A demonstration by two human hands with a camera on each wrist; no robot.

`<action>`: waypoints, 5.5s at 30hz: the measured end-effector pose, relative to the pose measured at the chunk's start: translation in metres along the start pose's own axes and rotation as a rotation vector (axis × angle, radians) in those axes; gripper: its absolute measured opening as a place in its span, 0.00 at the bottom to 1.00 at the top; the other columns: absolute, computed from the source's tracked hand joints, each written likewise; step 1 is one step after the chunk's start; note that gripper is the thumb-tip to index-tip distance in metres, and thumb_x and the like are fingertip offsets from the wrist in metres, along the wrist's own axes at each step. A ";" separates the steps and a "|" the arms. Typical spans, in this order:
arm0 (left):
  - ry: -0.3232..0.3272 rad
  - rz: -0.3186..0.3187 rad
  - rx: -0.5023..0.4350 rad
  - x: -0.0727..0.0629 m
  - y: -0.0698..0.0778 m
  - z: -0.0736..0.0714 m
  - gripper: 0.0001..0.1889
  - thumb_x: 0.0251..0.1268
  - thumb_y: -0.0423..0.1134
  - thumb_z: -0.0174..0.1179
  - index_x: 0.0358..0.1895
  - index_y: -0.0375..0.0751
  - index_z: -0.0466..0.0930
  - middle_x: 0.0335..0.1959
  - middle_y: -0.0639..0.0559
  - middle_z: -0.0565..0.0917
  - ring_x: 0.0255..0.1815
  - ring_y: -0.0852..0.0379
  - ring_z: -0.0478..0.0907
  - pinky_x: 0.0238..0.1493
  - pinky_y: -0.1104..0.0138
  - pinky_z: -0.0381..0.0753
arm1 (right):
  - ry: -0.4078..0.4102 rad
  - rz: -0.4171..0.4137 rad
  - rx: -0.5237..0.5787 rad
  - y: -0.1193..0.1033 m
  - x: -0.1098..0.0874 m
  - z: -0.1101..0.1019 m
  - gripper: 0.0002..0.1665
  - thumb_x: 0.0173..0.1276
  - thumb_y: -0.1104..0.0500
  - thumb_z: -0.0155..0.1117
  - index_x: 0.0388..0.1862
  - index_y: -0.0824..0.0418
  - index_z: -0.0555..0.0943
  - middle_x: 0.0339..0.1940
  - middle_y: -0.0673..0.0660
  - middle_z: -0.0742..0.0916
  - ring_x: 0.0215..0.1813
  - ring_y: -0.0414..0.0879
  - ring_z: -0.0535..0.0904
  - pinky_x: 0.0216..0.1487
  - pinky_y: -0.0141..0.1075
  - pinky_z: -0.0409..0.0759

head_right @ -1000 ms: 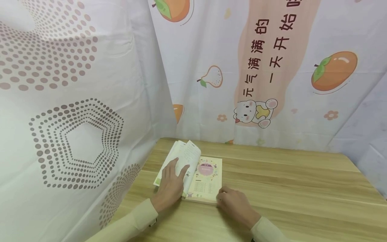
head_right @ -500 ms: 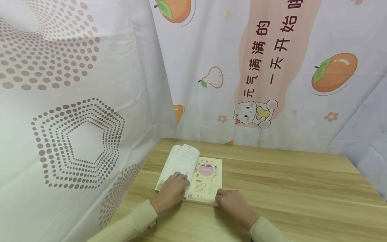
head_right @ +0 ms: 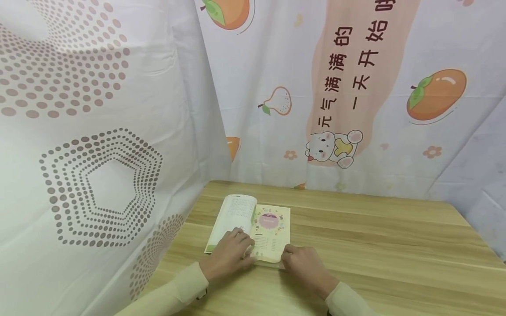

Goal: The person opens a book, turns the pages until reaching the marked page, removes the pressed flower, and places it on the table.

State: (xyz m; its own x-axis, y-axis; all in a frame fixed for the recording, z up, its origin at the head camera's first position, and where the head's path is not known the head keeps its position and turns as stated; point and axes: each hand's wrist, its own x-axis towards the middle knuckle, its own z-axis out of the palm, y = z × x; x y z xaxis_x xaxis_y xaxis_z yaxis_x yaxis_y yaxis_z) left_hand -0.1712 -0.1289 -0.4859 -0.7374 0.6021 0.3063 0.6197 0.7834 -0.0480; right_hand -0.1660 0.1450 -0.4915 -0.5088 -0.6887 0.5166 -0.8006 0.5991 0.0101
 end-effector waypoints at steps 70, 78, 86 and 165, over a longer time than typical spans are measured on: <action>0.051 0.020 0.102 0.001 -0.001 0.001 0.24 0.62 0.67 0.65 0.41 0.50 0.88 0.42 0.56 0.88 0.44 0.57 0.77 0.42 0.65 0.78 | 0.218 0.096 0.099 0.001 0.005 -0.002 0.14 0.49 0.64 0.85 0.33 0.54 0.88 0.37 0.45 0.88 0.29 0.34 0.83 0.29 0.26 0.80; 0.125 -0.023 0.130 0.002 -0.001 0.002 0.21 0.69 0.45 0.62 0.58 0.34 0.81 0.43 0.47 0.88 0.39 0.54 0.80 0.37 0.64 0.80 | 0.187 0.225 0.073 0.001 0.005 -0.005 0.29 0.48 0.59 0.87 0.51 0.59 0.87 0.46 0.53 0.87 0.22 0.28 0.66 0.22 0.25 0.70; 0.412 -0.088 0.150 0.004 -0.009 0.005 0.40 0.57 0.25 0.59 0.77 0.35 0.60 0.64 0.28 0.72 0.46 0.44 0.79 0.38 0.60 0.80 | -0.088 0.219 0.093 -0.001 -0.004 0.001 0.20 0.53 0.57 0.84 0.44 0.59 0.89 0.45 0.53 0.87 0.35 0.41 0.85 0.29 0.32 0.82; 0.171 0.000 0.134 -0.002 -0.005 0.004 0.07 0.54 0.31 0.69 0.32 0.50 0.89 0.40 0.54 0.87 0.43 0.53 0.79 0.38 0.64 0.81 | -0.119 -0.045 -0.191 -0.001 -0.004 -0.002 0.12 0.52 0.63 0.80 0.23 0.52 0.82 0.32 0.48 0.87 0.21 0.35 0.75 0.16 0.27 0.68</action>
State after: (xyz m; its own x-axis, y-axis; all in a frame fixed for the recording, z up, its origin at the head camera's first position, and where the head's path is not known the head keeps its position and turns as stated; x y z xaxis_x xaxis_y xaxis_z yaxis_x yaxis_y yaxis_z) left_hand -0.1740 -0.1338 -0.4896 -0.6740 0.5759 0.4626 0.5698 0.8039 -0.1705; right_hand -0.1628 0.1480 -0.4921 -0.5164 -0.7533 0.4073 -0.7548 0.6251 0.1991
